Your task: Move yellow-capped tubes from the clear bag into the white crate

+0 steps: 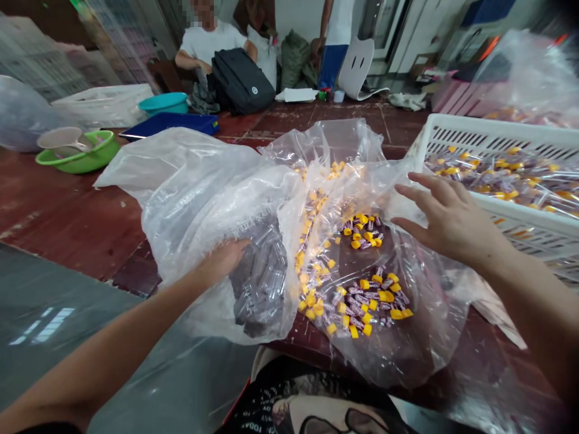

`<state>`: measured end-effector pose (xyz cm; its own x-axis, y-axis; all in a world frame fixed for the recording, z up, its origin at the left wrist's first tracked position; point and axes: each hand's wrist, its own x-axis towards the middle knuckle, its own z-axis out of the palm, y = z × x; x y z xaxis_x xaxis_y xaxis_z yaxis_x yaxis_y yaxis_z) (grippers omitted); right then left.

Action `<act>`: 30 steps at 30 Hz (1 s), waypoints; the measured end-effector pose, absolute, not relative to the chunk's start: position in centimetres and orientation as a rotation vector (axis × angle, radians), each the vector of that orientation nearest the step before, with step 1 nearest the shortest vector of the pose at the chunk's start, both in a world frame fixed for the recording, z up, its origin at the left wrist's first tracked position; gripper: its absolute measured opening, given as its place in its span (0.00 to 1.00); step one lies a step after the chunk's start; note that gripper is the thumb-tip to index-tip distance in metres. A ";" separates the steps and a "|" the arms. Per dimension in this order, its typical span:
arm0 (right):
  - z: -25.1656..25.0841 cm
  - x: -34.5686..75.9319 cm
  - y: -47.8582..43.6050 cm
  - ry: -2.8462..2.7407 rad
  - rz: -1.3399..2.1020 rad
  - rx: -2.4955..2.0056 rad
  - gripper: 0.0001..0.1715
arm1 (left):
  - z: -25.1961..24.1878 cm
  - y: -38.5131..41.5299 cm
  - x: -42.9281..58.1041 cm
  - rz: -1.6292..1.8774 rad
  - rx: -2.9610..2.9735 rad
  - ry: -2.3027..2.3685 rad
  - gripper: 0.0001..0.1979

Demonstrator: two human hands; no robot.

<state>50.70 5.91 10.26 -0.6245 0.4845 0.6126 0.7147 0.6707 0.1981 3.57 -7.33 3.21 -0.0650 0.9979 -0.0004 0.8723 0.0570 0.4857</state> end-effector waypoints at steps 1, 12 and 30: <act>10.4 50.8 5.9 -2.364 -0.565 -0.920 0.34 | 3.2 -7.7 3.3 0.476 1.938 1.997 0.18; 9.2 49.7 7.5 -2.377 -0.069 -1.739 0.20 | -0.1 -6.9 4.4 0.261 1.977 2.167 0.20; 5.2 45.1 10.6 -2.423 0.098 -1.743 0.21 | 0.0 -9.7 5.7 0.655 1.711 2.048 0.23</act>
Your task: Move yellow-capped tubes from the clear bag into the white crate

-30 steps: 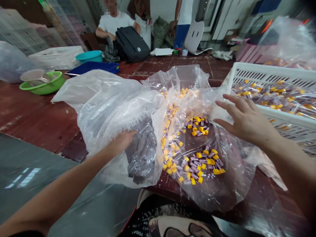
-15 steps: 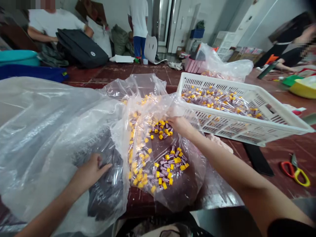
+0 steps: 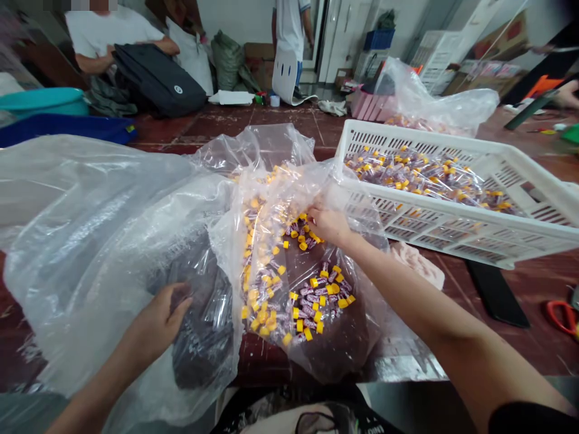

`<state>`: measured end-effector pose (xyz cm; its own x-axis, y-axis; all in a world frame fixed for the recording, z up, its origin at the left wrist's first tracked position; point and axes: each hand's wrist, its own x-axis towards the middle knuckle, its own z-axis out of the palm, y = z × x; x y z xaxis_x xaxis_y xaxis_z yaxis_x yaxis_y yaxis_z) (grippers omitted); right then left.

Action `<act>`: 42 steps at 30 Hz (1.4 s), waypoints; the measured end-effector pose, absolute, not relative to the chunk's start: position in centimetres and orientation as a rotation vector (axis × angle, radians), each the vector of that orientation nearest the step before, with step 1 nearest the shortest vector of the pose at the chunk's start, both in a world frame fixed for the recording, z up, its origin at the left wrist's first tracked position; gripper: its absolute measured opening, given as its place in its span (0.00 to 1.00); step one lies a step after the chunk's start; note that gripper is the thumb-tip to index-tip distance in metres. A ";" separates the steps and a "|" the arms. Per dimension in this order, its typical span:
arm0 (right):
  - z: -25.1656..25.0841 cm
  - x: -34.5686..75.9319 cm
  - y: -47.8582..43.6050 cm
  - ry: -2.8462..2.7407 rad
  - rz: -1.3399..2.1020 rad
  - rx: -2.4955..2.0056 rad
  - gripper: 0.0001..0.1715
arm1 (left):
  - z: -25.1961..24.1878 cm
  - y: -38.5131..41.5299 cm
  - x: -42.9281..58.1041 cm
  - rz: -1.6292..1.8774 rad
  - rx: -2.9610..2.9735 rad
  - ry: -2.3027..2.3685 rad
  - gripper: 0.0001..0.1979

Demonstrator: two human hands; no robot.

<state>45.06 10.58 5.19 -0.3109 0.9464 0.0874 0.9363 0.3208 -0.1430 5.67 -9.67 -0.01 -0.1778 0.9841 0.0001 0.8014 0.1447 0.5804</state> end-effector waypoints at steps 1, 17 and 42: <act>5.4 44.8 10.9 -2.455 0.114 -1.718 0.20 | 0.5 -10.0 6.2 0.721 1.634 1.969 0.26; 9.8 44.4 6.9 -2.664 0.367 -1.094 0.17 | 3.4 -6.8 20.7 0.837 1.394 1.132 0.18; 6.3 43.8 -2.5 -2.550 0.031 -0.492 0.62 | 4.3 -6.4 24.7 0.982 1.015 0.834 0.20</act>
<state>43.80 -2.48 6.26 -0.7890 0.3510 0.5042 0.3388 0.9332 -0.1196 24.74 -6.42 4.26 0.3399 0.9339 -0.1108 -0.2606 0.2067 0.9431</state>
